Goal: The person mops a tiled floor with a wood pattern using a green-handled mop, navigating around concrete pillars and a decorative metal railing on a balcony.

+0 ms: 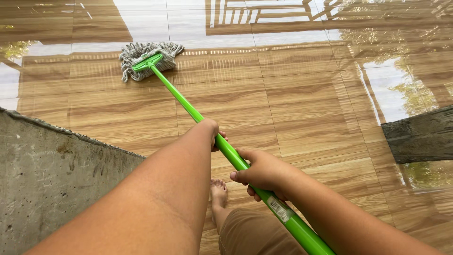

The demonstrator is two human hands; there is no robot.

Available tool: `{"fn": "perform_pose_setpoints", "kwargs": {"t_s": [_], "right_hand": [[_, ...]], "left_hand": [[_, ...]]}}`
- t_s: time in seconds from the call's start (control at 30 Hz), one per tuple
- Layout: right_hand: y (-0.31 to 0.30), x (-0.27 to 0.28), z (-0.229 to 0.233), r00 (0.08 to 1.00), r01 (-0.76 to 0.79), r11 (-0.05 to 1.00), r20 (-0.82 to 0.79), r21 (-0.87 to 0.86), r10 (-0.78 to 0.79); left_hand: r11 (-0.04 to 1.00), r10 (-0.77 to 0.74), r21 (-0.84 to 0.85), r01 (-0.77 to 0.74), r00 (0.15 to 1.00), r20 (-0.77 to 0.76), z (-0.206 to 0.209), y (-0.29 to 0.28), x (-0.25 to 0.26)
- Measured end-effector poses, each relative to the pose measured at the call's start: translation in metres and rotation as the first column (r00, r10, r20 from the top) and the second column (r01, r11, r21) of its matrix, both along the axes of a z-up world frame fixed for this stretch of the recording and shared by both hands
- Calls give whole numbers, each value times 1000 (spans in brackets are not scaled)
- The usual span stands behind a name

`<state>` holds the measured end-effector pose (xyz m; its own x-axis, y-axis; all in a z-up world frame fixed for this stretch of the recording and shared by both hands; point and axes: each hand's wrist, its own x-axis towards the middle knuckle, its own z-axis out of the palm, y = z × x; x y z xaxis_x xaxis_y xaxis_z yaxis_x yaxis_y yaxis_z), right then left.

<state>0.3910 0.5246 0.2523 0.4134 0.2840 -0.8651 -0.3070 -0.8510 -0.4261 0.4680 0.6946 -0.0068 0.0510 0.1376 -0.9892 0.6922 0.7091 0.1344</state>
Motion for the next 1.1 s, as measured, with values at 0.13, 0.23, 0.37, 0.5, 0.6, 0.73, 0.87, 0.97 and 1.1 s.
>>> {"fn": "perform_pose_setpoints", "kwargs": {"t_s": [0.13,0.23,0.37,0.5,0.6,0.73,0.87,0.97,1.1], "right_hand": [[-24,-27,7,996,-75,997,46,14,74],[-57,-69,5,997,-72,997,38,14,72],[-130,-151,-9,999,-37,999,31,5,37],[-216,-250,-19,997,68,994,-45,86,-64],[-271,-297,-6,997,68,997,-44,49,-66],[-338,-353,2,999,11,1000,-53,27,-10],[-417,-389,-7,998,-49,998,-37,38,51],[-499,-423,-18,997,-53,996,-51,69,56],[-619,-468,-18,993,51,997,-109,50,-45]], "left_hand": [[1000,-3,9,3,999,39,4,-22,-28],[998,-20,54,15,995,95,3,-52,-67],[995,-102,36,98,988,114,-6,-128,-159],[987,-162,5,162,983,82,-3,-216,-247],[997,-63,-29,65,996,69,13,-278,-310],[997,-76,-8,77,993,94,21,-343,-358],[996,-88,-26,90,992,92,8,-419,-406],[995,-95,-4,96,989,110,3,-494,-433],[999,3,32,-3,1000,16,9,-619,-485]]}}
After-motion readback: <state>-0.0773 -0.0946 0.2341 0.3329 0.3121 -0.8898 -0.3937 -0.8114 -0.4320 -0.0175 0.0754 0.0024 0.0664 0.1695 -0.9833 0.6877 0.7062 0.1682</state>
